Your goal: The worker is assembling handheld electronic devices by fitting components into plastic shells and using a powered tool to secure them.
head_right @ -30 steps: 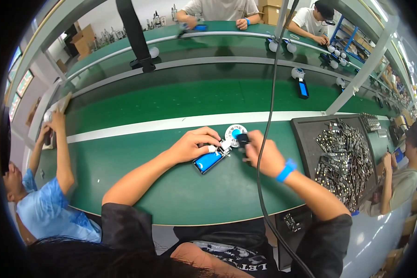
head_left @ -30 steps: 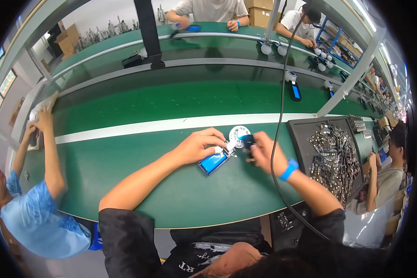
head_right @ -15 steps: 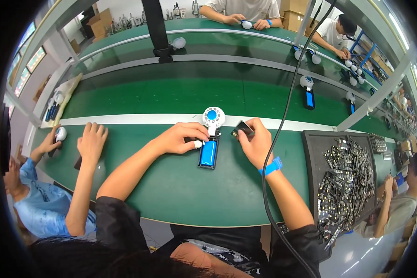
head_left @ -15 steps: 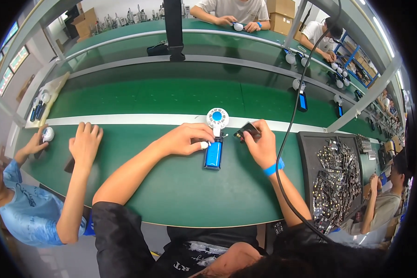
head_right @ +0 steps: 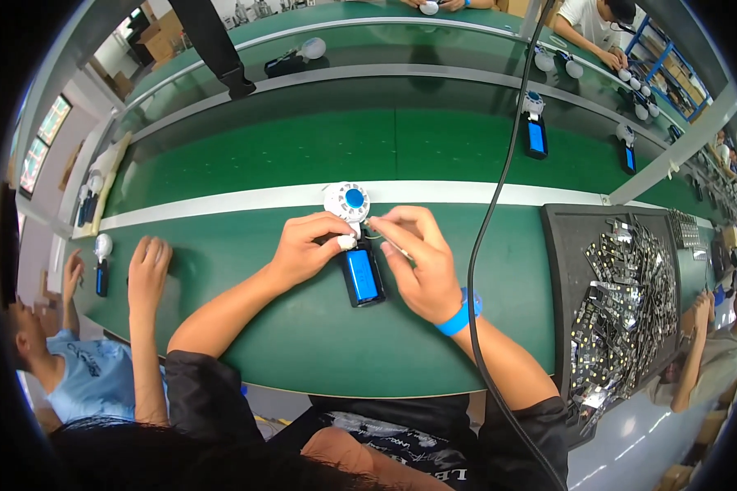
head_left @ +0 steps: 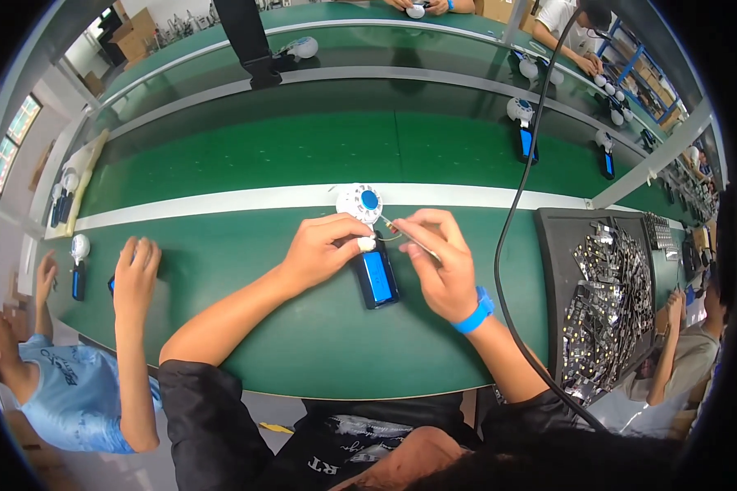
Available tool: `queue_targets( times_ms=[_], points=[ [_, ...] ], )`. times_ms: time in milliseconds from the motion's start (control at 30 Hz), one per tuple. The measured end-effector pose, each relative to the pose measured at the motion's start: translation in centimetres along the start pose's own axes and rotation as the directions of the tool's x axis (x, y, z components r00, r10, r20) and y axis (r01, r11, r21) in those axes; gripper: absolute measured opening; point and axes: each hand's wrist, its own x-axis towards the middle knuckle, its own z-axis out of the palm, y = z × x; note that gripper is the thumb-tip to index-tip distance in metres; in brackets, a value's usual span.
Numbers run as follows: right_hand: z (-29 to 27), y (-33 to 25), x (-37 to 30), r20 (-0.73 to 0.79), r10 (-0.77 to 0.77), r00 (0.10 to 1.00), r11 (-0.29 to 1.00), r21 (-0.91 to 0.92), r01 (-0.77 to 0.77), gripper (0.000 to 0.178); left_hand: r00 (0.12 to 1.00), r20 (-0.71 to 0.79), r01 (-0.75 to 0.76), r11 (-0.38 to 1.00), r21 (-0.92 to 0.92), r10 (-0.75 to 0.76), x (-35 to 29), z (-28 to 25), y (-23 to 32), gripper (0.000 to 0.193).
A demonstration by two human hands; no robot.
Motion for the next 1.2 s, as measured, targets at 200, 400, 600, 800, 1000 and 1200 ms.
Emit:
queue_targets(
  times_ms=[200,400,600,800,1000,1200],
  points=[
    [1.4,0.0,-0.8,0.047,-0.029,0.998,0.999,-0.023,0.03,0.044,0.996,-0.09,0.015,0.996,-0.083,-0.022,-0.1,0.5,0.7,0.012],
    [1.8,-0.6,-0.8,0.045,-0.066,0.997,0.991,-0.116,0.071,0.046,0.99,-0.105,0.092,0.995,-0.048,-0.097,-0.1,0.4,1.8,0.01],
    [1.5,-0.8,-0.5,0.128,-0.149,0.981,0.954,-0.244,0.177,0.048,0.982,-0.128,0.156,0.982,0.109,-0.142,0.0,0.3,3.0,0.014],
    [1.2,-0.6,0.0,0.178,-0.063,0.982,0.985,-0.15,0.091,0.044,0.976,-0.161,0.179,0.963,0.199,-0.148,-0.7,0.1,2.8,0.016],
    [-0.8,0.6,0.5,0.161,-0.014,0.987,0.999,-0.026,0.019,0.036,0.983,-0.098,0.179,0.927,0.33,-0.154,0.1,0.0,3.8,0.021],
    [-1.3,1.3,0.0,0.476,0.354,0.805,0.661,0.482,-0.575,0.03,0.89,0.324,-0.407,0.881,0.243,0.322,3.8,-0.9,1.5,0.038]
  ],
)
